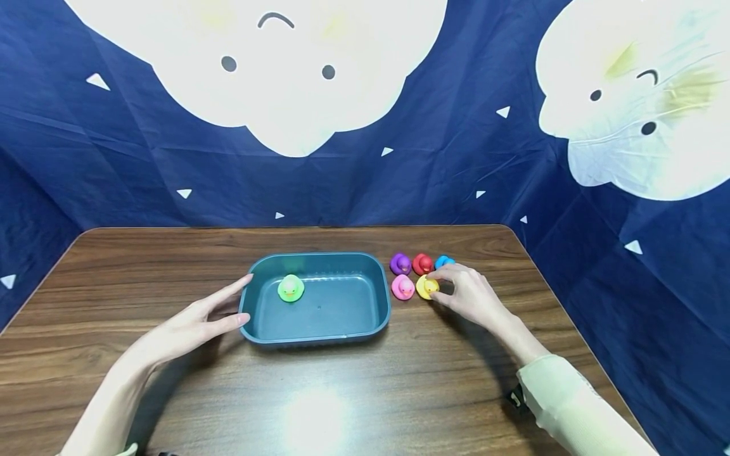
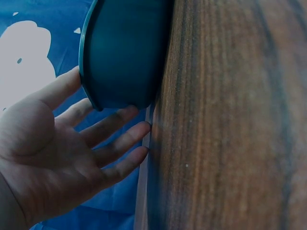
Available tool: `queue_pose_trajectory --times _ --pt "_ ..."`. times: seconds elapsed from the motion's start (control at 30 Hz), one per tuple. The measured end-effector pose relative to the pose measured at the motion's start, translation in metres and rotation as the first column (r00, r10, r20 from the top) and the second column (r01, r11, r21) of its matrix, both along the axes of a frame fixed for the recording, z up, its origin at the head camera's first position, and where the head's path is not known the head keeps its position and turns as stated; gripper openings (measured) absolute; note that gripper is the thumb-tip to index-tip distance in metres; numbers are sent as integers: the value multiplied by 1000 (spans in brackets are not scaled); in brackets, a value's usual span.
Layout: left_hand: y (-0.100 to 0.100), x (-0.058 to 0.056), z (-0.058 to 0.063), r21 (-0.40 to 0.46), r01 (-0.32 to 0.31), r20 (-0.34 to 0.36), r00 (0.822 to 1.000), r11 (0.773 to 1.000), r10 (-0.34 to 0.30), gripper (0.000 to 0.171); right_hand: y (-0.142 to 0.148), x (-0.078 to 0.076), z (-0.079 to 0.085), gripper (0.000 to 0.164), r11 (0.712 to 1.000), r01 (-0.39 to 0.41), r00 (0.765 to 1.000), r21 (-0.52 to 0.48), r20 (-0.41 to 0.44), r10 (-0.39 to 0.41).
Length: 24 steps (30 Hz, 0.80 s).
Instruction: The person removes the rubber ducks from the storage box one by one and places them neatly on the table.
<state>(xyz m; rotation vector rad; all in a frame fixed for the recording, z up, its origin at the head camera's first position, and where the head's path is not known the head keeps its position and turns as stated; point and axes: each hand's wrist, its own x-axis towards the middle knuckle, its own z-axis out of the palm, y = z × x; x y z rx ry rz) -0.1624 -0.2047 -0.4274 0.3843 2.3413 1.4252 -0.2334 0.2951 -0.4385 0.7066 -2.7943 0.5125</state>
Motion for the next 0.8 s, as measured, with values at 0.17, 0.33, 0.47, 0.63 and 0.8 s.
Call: queue_pose_trajectory --times 0.17,0.33,0.47,0.63,0.8 --pt "-1 0 1 -3 1 2 1000 1000 -1 79 1 -1 -3 33 1000 -2 1000 0 2 2" --pt "-1 0 0 -9 -2 0 1000 1000 2 79 1 -1 -3 33 1000 6 1000 -15 5 -6" --pt "-1 0 0 -9 -4 -2 1000 1000 4 79 1 -1 -4 34 1000 11 1000 -20 9 -10" --pt "0 0 0 -4 -5 -1 1000 1000 5 79 2 0 -3 37 999 19 1000 -26 5 -19" --pt "0 0 1 -4 -1 6 1000 1000 1 79 1 0 0 34 998 9 999 -66 -33 -11"
